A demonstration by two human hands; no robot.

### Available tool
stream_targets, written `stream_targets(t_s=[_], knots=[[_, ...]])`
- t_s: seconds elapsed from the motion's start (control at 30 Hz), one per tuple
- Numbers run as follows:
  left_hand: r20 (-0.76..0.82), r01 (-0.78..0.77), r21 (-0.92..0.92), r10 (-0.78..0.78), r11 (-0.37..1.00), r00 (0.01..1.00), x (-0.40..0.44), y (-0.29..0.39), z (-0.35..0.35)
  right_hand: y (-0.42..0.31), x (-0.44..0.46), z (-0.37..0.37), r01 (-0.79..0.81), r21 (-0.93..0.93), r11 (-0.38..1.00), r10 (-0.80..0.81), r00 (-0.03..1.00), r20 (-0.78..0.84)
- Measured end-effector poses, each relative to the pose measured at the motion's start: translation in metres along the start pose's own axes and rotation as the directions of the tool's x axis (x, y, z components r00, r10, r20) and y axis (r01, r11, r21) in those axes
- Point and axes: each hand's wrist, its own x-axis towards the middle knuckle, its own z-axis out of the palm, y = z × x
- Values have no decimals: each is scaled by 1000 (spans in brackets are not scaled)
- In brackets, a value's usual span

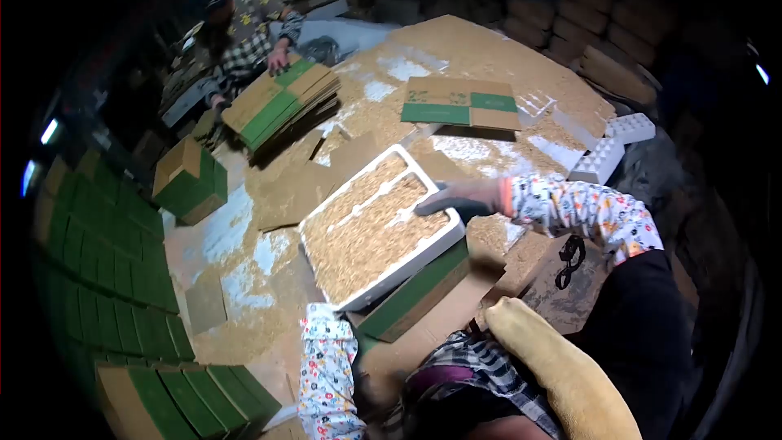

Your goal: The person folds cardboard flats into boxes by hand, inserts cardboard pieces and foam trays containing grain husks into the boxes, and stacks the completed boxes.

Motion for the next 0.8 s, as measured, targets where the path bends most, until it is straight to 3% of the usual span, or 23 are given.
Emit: stream_targets(t_s=[0.07,0.13,0.17,0.27,0.4,0.43,0.47,0.53,0.57,0.6,0.67,0.7,0.73,0.8], knots=[[24,-97,92,95,991,995,-16,-9,-10,-5,11,16,-89,115,989,99,992,-83],[22,-169,182,168,969,985,-25,-15,-15,-20,13,18,-213,48,976,217,967,-133],[26,-177,204,175,963,984,-27,-18,-19,-6,16,21,-142,93,985,157,971,-179],[40,-181,190,177,965,983,-22,-18,-18,-20,3,15,-87,291,953,105,993,-48],[79,-138,50,133,989,988,-3,-15,-3,-35,-22,18,-271,43,961,275,955,-111],[78,-138,50,134,989,988,-3,-15,-5,-11,-15,30,-203,-11,979,198,966,-166],[70,-145,64,140,987,988,-4,-17,-12,12,-9,47,-270,20,963,268,938,-219],[48,-214,289,209,933,977,-10,-16,-34,39,0,74,-381,106,918,396,880,-264],[-35,-279,439,326,854,945,-5,-23,-48,57,3,85,-462,-88,882,408,845,-346],[-82,-199,559,292,805,953,-1,-23,-64,83,10,103,-475,-184,860,367,829,-422],[-15,-234,770,383,594,924,-9,-22,-61,63,1,109,-390,-166,906,274,837,-473],[-17,-245,795,424,555,905,-11,-19,-58,44,-10,109,-160,-222,962,14,839,-544],[-13,-260,815,465,518,885,-12,-18,-53,34,-19,104,67,-297,953,-240,764,-599],[-3,-256,869,523,423,853,-16,-17,-39,47,-26,70,150,-648,747,-579,625,-523]])
